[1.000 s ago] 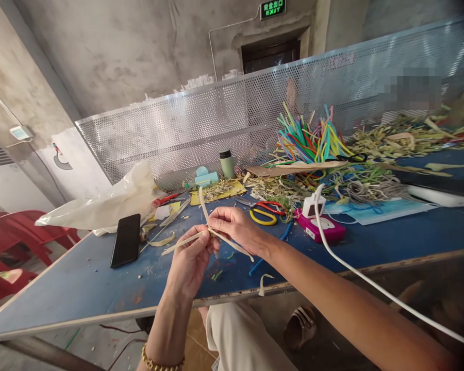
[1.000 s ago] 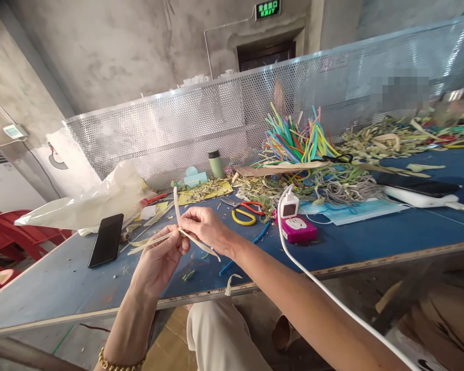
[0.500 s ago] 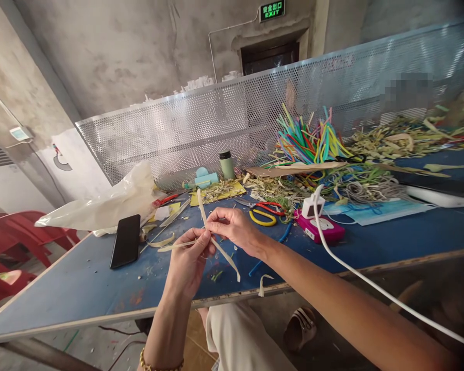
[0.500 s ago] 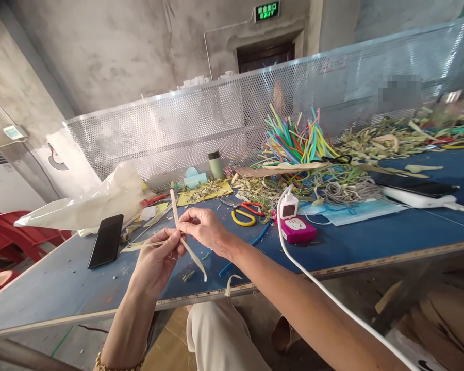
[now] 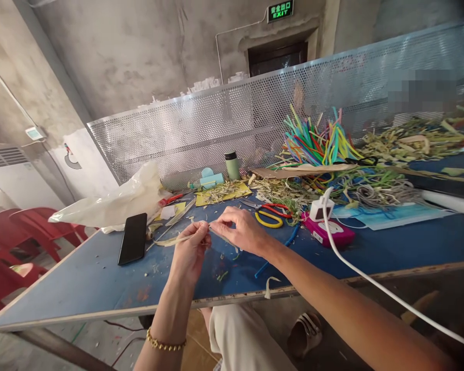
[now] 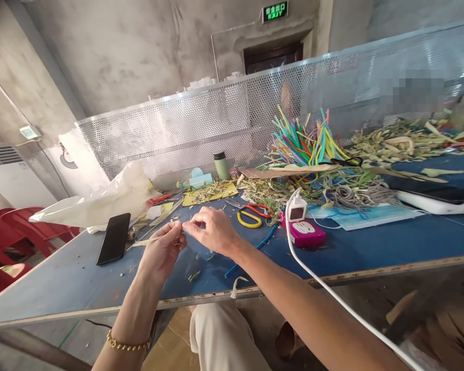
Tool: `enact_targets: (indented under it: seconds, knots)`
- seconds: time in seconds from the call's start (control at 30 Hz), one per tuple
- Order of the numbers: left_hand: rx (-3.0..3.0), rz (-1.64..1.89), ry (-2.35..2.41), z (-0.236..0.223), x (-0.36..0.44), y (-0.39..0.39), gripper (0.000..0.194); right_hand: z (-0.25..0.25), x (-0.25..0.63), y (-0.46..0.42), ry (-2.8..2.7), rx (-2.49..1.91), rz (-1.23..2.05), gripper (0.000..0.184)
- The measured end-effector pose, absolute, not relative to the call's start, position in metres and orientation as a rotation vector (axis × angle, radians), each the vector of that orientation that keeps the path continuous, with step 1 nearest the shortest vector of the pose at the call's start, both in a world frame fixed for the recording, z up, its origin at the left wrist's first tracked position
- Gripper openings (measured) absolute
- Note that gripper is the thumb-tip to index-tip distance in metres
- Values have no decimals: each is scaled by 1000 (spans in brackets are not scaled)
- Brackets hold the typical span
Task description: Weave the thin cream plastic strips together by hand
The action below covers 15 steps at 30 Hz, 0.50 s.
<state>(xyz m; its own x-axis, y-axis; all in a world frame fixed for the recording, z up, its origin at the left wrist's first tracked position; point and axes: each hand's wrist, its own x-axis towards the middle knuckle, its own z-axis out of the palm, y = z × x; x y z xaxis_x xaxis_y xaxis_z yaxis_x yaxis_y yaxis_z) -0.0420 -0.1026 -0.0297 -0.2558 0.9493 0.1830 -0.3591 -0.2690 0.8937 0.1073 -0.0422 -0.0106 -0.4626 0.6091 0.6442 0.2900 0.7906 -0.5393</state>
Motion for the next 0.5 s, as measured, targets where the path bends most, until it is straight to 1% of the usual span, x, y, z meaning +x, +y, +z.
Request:
enact_targets:
  seconds: [0.1, 0.33, 0.5]
  knots:
    - [988, 1679, 930, -30, -39, -101, 34, -11, 106, -44, -2111, -649, 565, 17]
    - [1010, 1680, 904, -27, -41, -102, 33, -9, 106, -46, -2141, -608, 638, 23]
    - [1030, 1629, 920, -27, -44, -104, 36, -9, 106, -46, -2153, -599, 659, 19]
